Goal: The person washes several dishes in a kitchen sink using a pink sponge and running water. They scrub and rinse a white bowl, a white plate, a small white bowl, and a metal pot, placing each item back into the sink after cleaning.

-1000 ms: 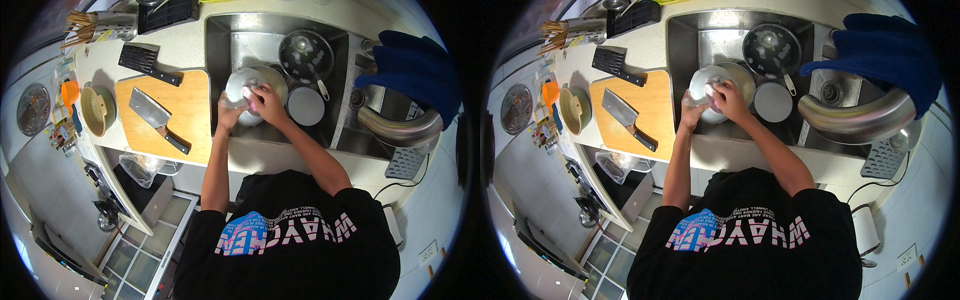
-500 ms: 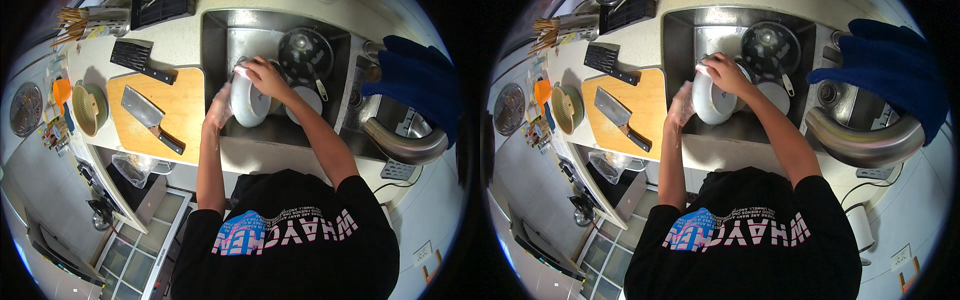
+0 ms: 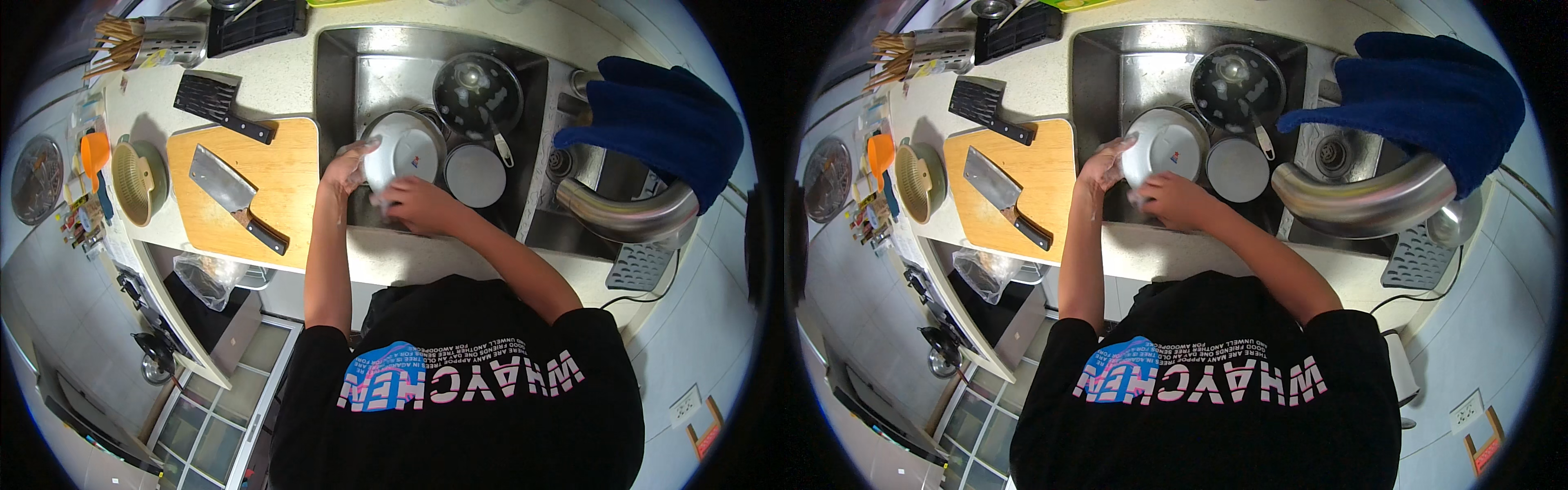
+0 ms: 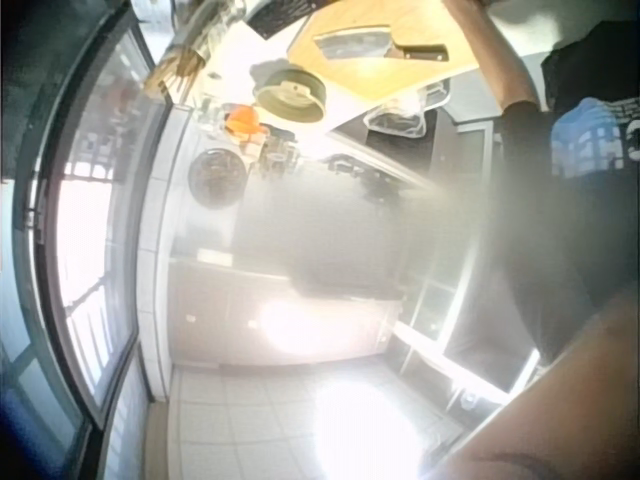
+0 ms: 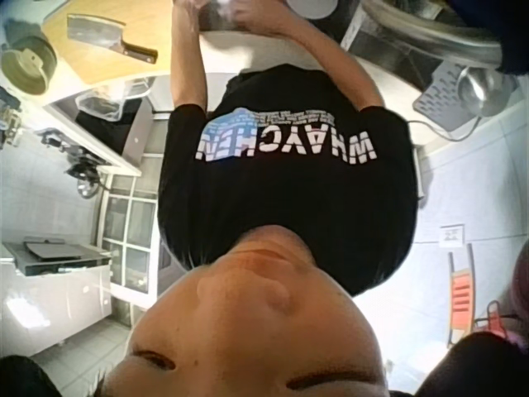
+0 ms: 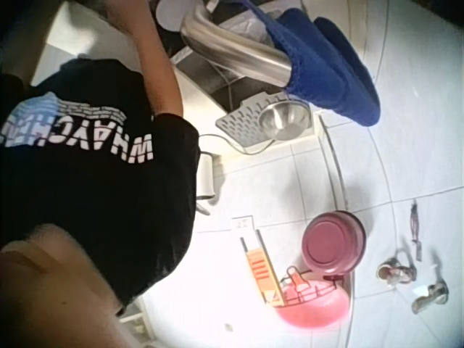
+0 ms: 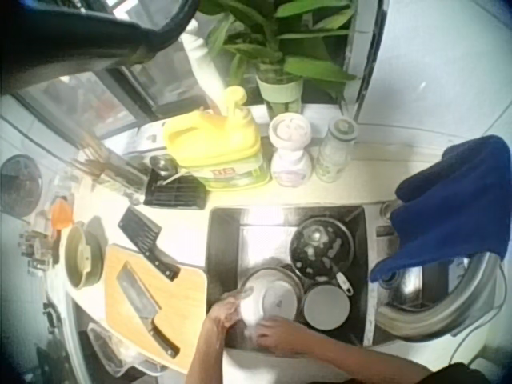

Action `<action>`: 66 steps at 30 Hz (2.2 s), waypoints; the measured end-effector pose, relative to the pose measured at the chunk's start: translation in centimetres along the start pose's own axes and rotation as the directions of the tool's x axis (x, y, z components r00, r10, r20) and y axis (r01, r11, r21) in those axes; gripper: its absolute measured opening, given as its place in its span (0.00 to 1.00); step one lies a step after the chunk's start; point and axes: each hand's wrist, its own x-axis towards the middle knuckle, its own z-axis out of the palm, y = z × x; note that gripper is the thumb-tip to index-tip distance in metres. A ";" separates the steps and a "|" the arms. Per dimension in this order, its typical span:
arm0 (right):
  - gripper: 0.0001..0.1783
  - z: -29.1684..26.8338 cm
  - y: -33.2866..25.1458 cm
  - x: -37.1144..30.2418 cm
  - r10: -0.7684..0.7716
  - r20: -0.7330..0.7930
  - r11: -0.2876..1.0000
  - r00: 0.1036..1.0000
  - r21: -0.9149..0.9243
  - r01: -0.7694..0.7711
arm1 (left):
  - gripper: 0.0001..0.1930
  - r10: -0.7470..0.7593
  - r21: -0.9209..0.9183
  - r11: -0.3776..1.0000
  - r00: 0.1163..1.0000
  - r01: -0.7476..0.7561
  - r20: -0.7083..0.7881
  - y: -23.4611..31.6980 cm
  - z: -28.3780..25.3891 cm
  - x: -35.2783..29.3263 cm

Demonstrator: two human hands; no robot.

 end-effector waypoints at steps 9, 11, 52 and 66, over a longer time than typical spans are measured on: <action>0.08 -1.3 1.5 3.7 0.032 -0.316 0.966 0.948 -0.232 -0.110 | 0.16 0.142 0.127 0.982 0.990 -0.143 0.014 1.7 0.0 1.1; 0.09 -0.3 1.6 3.7 -0.130 0.015 0.954 0.991 -0.270 0.129 | 0.12 0.134 0.264 0.959 0.987 -0.108 -0.083 1.6 -0.5 2.5; 0.11 -0.6 5.4 3.0 0.561 -0.607 0.777 0.563 0.151 -0.610 | 0.24 0.548 0.851 0.321 0.814 -0.416 0.192 -0.1 4.0 -1.9; 0.14 -1.0 4.3 1.5 0.595 -0.591 0.796 0.544 0.340 -0.501 | 0.20 0.629 0.868 0.384 0.778 -0.316 0.005 -0.8 6.2 -5.7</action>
